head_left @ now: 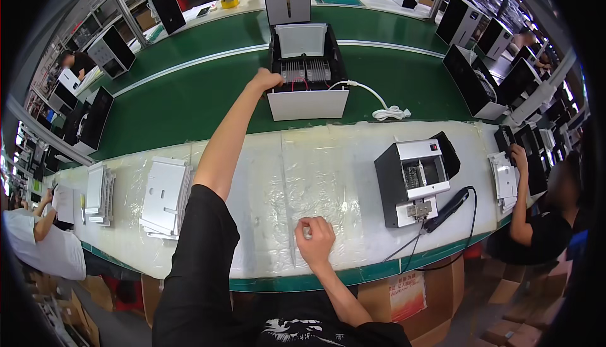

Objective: Assembling plastic panels and internal components of an electronic device housing using an electric screwdriver.

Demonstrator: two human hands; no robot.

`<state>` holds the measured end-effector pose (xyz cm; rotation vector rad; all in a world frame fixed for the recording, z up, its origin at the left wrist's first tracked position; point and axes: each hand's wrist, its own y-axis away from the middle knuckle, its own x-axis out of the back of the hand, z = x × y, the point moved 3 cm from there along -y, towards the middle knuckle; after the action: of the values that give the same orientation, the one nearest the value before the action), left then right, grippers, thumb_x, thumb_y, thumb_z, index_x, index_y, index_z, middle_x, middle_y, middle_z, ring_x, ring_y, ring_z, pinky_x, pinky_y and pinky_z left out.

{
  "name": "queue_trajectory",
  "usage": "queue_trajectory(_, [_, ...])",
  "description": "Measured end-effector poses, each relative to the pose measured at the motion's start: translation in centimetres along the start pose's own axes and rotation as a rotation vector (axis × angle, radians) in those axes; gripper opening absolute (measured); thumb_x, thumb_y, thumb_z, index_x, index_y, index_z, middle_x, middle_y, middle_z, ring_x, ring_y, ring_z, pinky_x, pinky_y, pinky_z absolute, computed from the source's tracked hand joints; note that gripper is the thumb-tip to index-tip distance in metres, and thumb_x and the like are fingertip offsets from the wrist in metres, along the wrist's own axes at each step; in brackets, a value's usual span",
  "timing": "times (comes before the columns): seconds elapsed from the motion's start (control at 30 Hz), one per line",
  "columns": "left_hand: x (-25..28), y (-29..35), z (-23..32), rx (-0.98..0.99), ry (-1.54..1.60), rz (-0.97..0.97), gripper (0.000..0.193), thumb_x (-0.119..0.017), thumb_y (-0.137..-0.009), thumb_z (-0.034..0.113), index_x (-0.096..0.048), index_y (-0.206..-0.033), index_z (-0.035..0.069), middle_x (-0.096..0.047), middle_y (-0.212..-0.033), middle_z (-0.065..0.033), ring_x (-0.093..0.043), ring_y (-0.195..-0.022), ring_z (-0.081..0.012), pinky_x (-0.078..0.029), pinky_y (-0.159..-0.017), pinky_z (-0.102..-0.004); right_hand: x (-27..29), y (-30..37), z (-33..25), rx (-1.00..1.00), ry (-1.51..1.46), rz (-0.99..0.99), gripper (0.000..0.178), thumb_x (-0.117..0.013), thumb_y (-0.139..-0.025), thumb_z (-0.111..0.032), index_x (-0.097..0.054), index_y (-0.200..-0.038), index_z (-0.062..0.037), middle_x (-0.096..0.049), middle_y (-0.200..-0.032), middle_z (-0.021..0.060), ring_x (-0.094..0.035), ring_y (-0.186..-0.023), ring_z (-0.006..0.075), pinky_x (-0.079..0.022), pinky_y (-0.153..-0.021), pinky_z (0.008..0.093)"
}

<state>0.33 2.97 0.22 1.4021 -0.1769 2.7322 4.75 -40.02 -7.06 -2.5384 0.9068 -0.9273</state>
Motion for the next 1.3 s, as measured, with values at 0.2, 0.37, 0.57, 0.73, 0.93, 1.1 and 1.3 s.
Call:
queue_trajectory(0.2, [-0.3,1.7,0.3,0.185,0.507,-0.303,0.022,-0.052,-0.059,0.007,-0.058,-0.073,-0.010,-0.060,-0.080,-0.0256,-0.062,-0.072,-0.0407,-0.053,-0.062,-0.0568,0.1,-0.3,-0.1,0.005,0.026,0.011,0.008,-0.067,-0.066,-0.004,-0.061,-0.070,-0.0084,-0.057,-0.067,0.0019,-0.048,-0.052,0.0177,-0.038,-0.054,0.0310])
queue_trajectory(0.37, [-0.9,2.0,0.0,0.242,0.562,-0.391,0.020,-0.051,-0.061,0.004,-0.055,-0.076,-0.008,-0.057,-0.078,-0.0223,-0.061,-0.072,-0.0423,-0.054,-0.061,-0.0584,-0.4,0.0,0.0,0.007,0.046,0.013,0.008,-0.067,-0.067,-0.004,-0.061,-0.070,-0.0085,-0.058,-0.068,0.0017,-0.048,-0.051,0.0179,-0.038,-0.054,0.0313])
queue_trajectory(0.57, [1.6,2.7,1.8,0.152,0.448,-0.263,0.027,-0.050,-0.063,0.006,-0.056,-0.083,-0.012,-0.059,-0.088,-0.0279,-0.063,-0.077,-0.0447,-0.055,-0.053,-0.0550,-0.5,0.5,-0.1,0.034,0.022,0.028,0.007,-0.066,-0.068,-0.004,-0.061,-0.071,-0.0088,-0.056,-0.066,0.0025,-0.049,-0.052,0.0183,-0.039,-0.054,0.0313])
queue_trajectory(0.73, [8.0,7.3,2.9,0.119,0.388,-0.367,0.021,-0.050,-0.064,0.006,-0.057,-0.077,-0.009,-0.058,-0.071,-0.0197,-0.062,-0.059,-0.0373,-0.056,-0.047,-0.0486,0.2,0.2,-0.5,-0.010,-0.009,0.028,0.007,-0.066,-0.068,-0.004,-0.061,-0.072,-0.0075,-0.056,-0.065,0.0039,-0.050,-0.053,0.0188,-0.040,-0.054,0.0308])
queue_trajectory(0.93, [13.6,17.8,-0.2,0.086,0.270,-0.381,0.026,-0.051,-0.062,0.005,-0.057,-0.086,-0.005,-0.055,-0.069,-0.0113,-0.057,-0.061,-0.0240,-0.048,-0.046,-0.0341,0.2,-1.5,2.6,-0.543,-0.932,-0.126,0.059,-0.054,-0.091,-0.030,-0.032,-0.138,-0.0048,-0.050,-0.128,0.0104,-0.055,-0.105,0.0187,-0.044,-0.085,0.0307])
queue_trajectory(1.1, [15.0,26.4,-5.0,0.009,0.374,-0.350,0.042,-0.049,-0.062,0.003,-0.056,-0.102,-0.004,-0.053,-0.069,-0.0055,-0.050,-0.061,-0.0137,-0.039,-0.052,-0.0244,0.7,-5.0,1.5,-0.460,-1.186,-0.092,0.064,-0.034,-0.098,-0.042,-0.020,-0.144,-0.0006,-0.031,-0.145,0.0148,-0.026,-0.136,0.0240,-0.026,-0.107,0.0370])
queue_trajectory(1.3, [13.8,39.4,-9.4,0.193,0.453,-0.122,0.054,-0.047,-0.066,0.001,-0.048,-0.120,-0.007,-0.062,-0.083,-0.0132,-0.056,-0.072,-0.0181,-0.046,-0.068,-0.0285,4.1,-1.3,-4.0,-0.544,-1.095,-0.178,0.064,-0.020,-0.098,-0.044,-0.035,-0.135,0.0046,-0.043,-0.135,0.0190,-0.041,-0.125,0.0243,-0.028,-0.106,0.0353])
